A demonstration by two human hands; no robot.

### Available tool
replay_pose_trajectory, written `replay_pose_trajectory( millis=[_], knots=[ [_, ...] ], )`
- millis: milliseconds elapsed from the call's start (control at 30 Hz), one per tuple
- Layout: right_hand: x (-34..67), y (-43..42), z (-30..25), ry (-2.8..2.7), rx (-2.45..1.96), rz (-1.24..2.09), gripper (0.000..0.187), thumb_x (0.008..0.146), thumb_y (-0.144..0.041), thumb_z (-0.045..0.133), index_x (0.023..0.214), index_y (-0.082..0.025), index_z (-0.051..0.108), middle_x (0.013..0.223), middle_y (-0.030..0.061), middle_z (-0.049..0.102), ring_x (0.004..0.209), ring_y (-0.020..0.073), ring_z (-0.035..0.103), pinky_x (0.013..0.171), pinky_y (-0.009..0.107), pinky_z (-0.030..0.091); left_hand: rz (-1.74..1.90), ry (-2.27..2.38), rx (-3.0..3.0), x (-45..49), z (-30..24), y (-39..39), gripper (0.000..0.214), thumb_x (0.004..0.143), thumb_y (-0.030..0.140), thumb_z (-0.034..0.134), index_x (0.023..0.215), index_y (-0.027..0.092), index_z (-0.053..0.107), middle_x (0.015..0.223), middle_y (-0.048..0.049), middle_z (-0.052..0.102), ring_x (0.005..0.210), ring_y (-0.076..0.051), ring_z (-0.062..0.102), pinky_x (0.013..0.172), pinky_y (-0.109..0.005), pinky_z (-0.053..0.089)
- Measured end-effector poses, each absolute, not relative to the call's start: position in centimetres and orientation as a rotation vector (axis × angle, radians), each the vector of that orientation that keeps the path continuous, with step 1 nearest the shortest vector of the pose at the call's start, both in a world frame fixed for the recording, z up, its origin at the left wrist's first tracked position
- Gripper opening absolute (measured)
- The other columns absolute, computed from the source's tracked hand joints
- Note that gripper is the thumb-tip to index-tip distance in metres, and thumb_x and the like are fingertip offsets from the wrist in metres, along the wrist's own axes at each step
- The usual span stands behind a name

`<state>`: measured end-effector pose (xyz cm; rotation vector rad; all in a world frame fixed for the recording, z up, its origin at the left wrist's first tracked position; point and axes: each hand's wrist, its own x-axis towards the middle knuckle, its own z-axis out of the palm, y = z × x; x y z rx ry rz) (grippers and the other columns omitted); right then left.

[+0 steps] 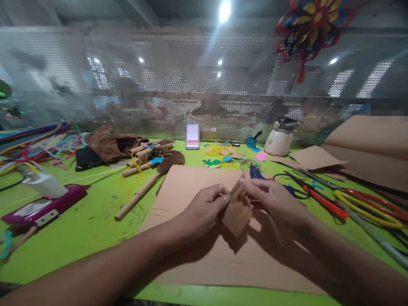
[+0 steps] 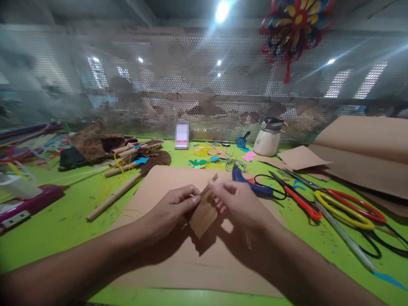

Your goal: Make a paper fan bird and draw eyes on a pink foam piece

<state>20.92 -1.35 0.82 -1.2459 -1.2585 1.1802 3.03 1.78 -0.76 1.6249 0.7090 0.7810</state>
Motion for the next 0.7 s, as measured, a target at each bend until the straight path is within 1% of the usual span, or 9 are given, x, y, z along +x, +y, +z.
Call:
replay_pose_trajectory(
  millis=[100, 200, 300, 400, 467, 533, 700],
  knots=[
    [20.3, -1.9, 0.7, -1.341, -1.279, 1.240, 0.044, 0.063, -0.055, 0.076, 0.063, -0.015, 0.060, 0.062, 0.0021, 0.060, 0.058, 0.0115, 0.052, 0.057, 0.026, 0.042, 0.799, 0.750, 1.668, 2.8, -0.4, 1.6, 0.019, 0.089, 0.030, 0.051, 0.076, 0.015, 0.051, 0.070, -0.0016, 0.050, 0.061, -0.013, 0.049, 0.055, -0.024, 0.040],
    [19.9, -2.2, 1.0, -1.357, -1.243, 1.245, 0.039, 0.063, -0.051, 0.077, 0.063, -0.015, 0.061, 0.063, 0.0016, 0.060, 0.060, 0.0124, 0.052, 0.059, 0.027, 0.042, 0.733, 0.716, 1.716, 2.7, -0.2, 1.3, 0.023, 0.094, 0.034, 0.044, 0.083, 0.015, 0.051, 0.073, -0.0028, 0.054, 0.061, -0.014, 0.053, 0.056, -0.026, 0.044],
    [19.9, -2.1, 1.2, -1.331, -1.223, 1.280, 0.038, 0.064, -0.049, 0.077, 0.057, -0.015, 0.059, 0.056, -0.0012, 0.054, 0.054, 0.0098, 0.047, 0.055, 0.025, 0.038, 0.674, 0.683, 1.805, 2.5, -0.1, 1.1, 0.026, 0.096, 0.036, 0.041, 0.092, 0.015, 0.055, 0.079, -0.0049, 0.057, 0.066, -0.016, 0.055, 0.061, -0.028, 0.046],
    [20.1, -1.8, 0.7, -1.263, -1.197, 1.315, 0.039, 0.063, -0.049, 0.078, 0.058, -0.015, 0.059, 0.054, -0.0023, 0.053, 0.052, 0.0086, 0.044, 0.054, 0.024, 0.036, 0.729, 0.639, 1.808, 2.5, 0.0, 1.2, 0.024, 0.095, 0.033, 0.044, 0.096, 0.014, 0.059, 0.087, -0.0079, 0.060, 0.079, -0.019, 0.056, 0.072, -0.031, 0.047],
    [20.5, -1.5, 0.3, -1.252, -1.201, 1.301, 0.040, 0.062, -0.051, 0.078, 0.062, -0.014, 0.060, 0.057, -0.0007, 0.056, 0.054, 0.0093, 0.046, 0.054, 0.025, 0.037, 0.767, 0.593, 1.783, 2.7, 0.1, 1.2, 0.023, 0.094, 0.031, 0.046, 0.099, 0.014, 0.061, 0.093, -0.0101, 0.061, 0.087, -0.021, 0.056, 0.078, -0.032, 0.046],
    [20.7, -1.3, 0.1, -1.253, -1.203, 1.292, 0.041, 0.063, -0.052, 0.078, 0.065, -0.014, 0.062, 0.061, 0.0011, 0.060, 0.056, 0.0106, 0.049, 0.056, 0.026, 0.039, 0.769, 0.551, 1.739, 2.8, 0.1, 1.3, 0.024, 0.094, 0.030, 0.045, 0.102, 0.013, 0.061, 0.098, -0.0116, 0.061, 0.091, -0.022, 0.056, 0.080, -0.034, 0.046],
    [20.9, -1.7, 0.6, -1.397, -1.161, 1.402, 0.033, 0.072, -0.046, 0.073, 0.070, -0.013, 0.066, 0.065, 0.0045, 0.064, 0.059, 0.0127, 0.055, 0.060, 0.028, 0.043, 0.788, 0.571, 1.711, 2.9, -0.1, 1.6, 0.026, 0.094, 0.028, 0.045, 0.111, 0.016, 0.060, 0.101, -0.0109, 0.062, 0.092, -0.022, 0.057, 0.083, -0.035, 0.046]
  ],
)
